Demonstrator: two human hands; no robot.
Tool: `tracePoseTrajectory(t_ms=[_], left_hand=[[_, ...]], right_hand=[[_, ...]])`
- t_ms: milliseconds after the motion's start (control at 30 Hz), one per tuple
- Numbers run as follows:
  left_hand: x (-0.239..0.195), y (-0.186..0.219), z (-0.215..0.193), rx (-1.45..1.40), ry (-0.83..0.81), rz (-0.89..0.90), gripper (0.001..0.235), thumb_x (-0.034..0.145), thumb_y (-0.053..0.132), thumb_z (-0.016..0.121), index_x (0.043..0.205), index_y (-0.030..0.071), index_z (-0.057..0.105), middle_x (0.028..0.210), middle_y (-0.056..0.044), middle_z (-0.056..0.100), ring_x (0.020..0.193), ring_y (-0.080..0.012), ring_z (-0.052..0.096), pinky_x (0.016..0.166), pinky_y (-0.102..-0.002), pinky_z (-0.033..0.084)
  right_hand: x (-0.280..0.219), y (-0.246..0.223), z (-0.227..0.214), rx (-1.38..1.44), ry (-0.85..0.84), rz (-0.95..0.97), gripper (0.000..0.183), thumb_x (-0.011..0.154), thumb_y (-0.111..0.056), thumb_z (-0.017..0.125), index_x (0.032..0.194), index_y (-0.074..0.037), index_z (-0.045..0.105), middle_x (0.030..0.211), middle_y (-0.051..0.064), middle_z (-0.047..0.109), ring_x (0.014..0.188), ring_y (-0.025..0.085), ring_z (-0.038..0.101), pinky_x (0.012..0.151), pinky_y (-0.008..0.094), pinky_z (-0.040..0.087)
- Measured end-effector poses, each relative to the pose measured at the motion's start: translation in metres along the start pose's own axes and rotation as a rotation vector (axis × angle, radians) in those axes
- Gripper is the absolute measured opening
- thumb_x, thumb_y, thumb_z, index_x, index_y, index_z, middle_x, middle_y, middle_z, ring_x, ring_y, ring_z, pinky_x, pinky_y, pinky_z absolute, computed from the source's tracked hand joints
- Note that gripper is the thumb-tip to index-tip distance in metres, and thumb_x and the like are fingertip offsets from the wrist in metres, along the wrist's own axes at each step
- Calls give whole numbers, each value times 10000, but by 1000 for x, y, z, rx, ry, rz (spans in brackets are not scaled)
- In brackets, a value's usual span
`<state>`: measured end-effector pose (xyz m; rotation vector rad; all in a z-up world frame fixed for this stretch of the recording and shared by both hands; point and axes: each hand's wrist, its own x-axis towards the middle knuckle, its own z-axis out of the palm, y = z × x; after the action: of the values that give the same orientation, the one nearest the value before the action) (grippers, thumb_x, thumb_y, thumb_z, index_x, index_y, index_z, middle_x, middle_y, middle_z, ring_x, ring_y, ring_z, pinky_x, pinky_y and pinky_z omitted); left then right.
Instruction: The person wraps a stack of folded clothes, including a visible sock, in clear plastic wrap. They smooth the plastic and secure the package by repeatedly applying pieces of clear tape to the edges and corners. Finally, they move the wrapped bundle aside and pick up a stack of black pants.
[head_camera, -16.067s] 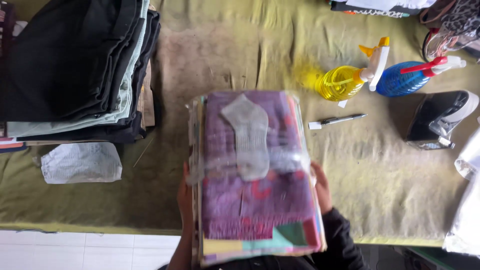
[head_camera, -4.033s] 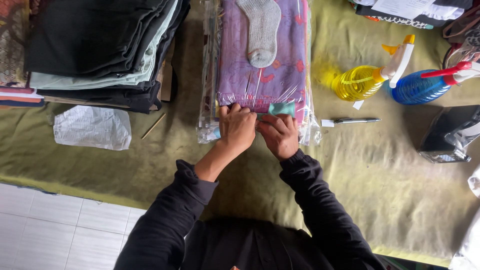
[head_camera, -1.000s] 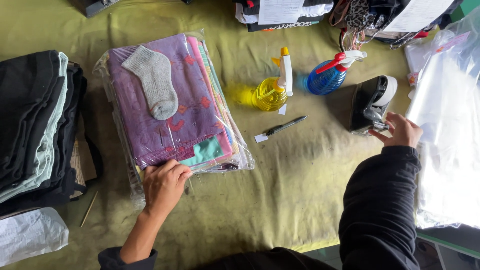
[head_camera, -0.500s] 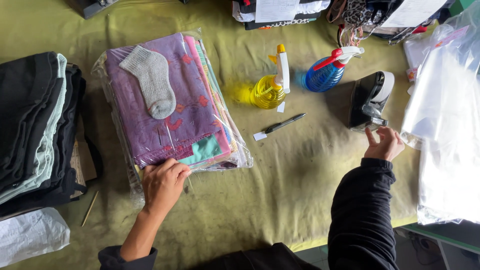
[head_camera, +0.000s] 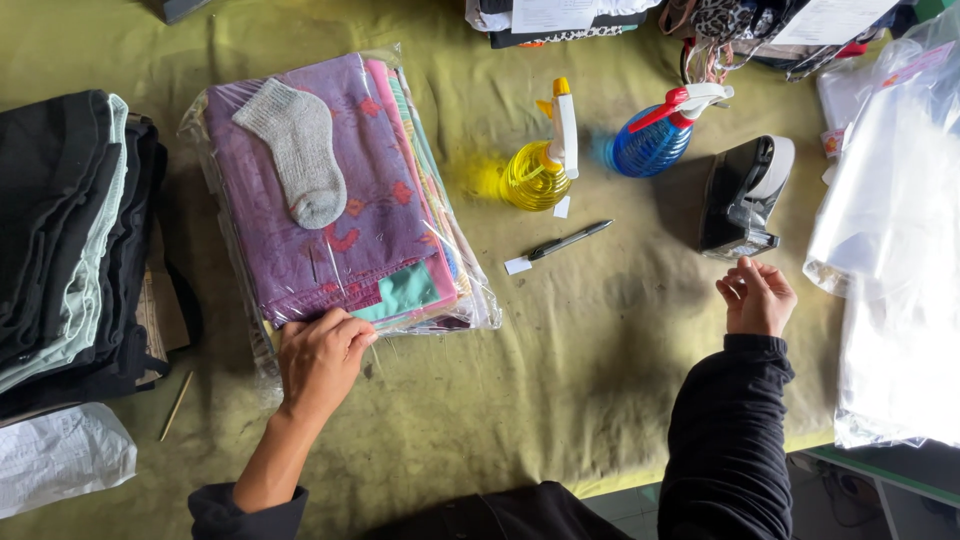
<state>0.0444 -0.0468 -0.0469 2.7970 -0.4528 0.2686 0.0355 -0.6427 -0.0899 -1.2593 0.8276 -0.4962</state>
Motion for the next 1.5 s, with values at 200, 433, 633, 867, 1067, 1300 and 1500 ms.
tracePoseTrajectory(t_ms=[200,433,633,867,1067,1300,1500], left_hand=[[2,2,-1,0,0,-7,83,864,306,749,811,313,685,804,146,624,749,-167,629,729,-403,361],[-2,-7,9,-45,66,23,126,850,244,778,790,278,672,817,111,620,719,-204,632,714,-418,337],[-5,-11,16,-87,72,28,169,803,260,809,783,278,642,812,107,580,761,-184,660,765,-402,377],[-7,-14,26,-97,50,17,137,833,298,780,819,260,649,850,88,584,815,-168,687,838,-401,413],[-10,-18,46,-63,71,37,119,855,283,763,837,242,653,860,61,580,778,-192,683,802,-404,413],[-10,-22,45,-131,42,49,82,859,263,752,873,223,682,873,43,579,793,-206,689,795,-410,412],[-9,-25,49,-171,43,37,106,852,284,747,845,228,657,858,45,565,784,-206,679,789,-408,401]], right_hand=[[51,25,-48,-444,-51,-324,164,1041,-158,819,1048,-47,698,906,118,734,734,135,717,625,227,645],[22,38,-69,-826,24,-538,121,1077,-159,843,1043,-93,748,794,92,697,610,130,654,537,273,547],[-135,68,51,-474,-451,-221,231,939,-38,652,1160,20,686,953,152,706,642,186,630,624,306,571],[-324,92,210,-205,-850,-205,218,849,3,812,1054,62,767,787,198,753,500,170,670,541,309,607],[-343,139,251,-121,-785,-268,142,888,5,790,1027,33,781,661,160,727,438,140,632,507,269,569],[-347,157,263,-94,-692,-336,223,919,2,759,1142,-2,764,760,161,739,446,159,647,469,286,575],[-341,165,270,-103,-657,-400,200,926,0,760,1125,4,763,744,134,734,433,168,651,460,290,558]])
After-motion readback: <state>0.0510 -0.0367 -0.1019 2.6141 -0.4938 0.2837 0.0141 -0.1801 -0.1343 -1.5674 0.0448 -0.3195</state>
